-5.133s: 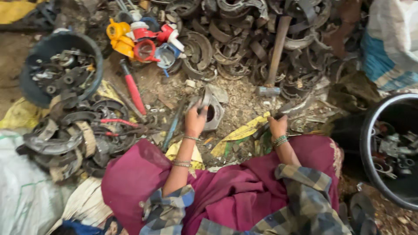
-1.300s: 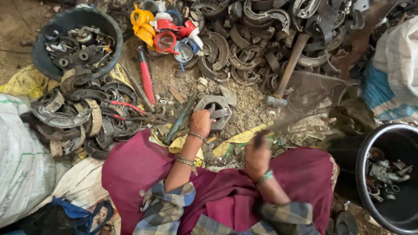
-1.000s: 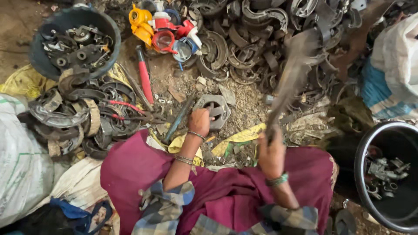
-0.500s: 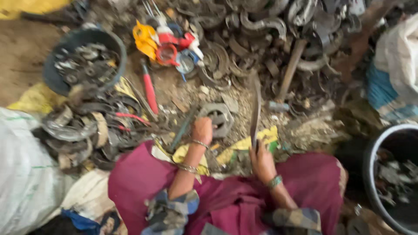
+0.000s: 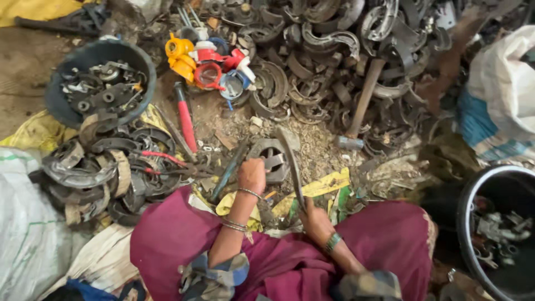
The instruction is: The person sits on the floor and uses a hammer and a metal rod to repeatedly strike a metal part placed on a hexagonal anvil. The person adjusts the part and continues hammering to shape or flatten it.
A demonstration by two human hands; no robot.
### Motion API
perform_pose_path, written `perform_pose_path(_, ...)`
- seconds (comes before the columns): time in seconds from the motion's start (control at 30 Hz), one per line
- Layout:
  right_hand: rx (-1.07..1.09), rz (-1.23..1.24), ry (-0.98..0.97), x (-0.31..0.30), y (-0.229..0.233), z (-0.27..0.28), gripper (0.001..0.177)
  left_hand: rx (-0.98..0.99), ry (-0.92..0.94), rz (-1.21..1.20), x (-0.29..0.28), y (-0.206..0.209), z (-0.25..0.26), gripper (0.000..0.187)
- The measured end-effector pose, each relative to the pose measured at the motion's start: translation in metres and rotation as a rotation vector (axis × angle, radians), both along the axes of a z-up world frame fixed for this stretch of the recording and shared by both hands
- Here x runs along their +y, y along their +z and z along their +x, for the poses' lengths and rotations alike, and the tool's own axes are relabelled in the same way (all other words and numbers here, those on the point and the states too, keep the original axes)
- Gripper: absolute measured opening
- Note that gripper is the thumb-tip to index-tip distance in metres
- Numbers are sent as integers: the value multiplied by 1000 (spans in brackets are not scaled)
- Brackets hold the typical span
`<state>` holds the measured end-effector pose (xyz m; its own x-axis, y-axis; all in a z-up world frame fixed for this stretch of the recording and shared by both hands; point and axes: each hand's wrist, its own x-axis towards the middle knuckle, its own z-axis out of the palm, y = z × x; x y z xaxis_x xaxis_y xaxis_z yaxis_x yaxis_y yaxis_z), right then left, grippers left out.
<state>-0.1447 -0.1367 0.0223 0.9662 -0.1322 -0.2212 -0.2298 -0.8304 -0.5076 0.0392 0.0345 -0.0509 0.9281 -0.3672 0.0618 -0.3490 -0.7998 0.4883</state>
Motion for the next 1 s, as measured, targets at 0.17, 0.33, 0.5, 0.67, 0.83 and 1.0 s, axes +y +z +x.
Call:
perform_pose_path(0.17,-335,58,-230,-8,61,-11,37,16,-5,7,0,6,-28,24)
perform_pose_path(0.33,-669,286,-284,-12,85,-8,29,70,-6,18,-11,18,-28,20)
perform_pose_path(0.5,82,-149,-125,-7,-2,-8,34,72,-10,25,-5,17,-26,20)
perform_pose_path(0.67,-425,-159,-73,-16,14,-13,51,-19,32,7,6,17,-32,18)
perform_pose_path(0.83,-562,170,-296,-10,109,-7,31,-12,-7,65,-10,27,-30,15)
perform_pose_path(1.0,-426,42,-232,-5,70,-12,34,43,9,117,-16,20,-32,18)
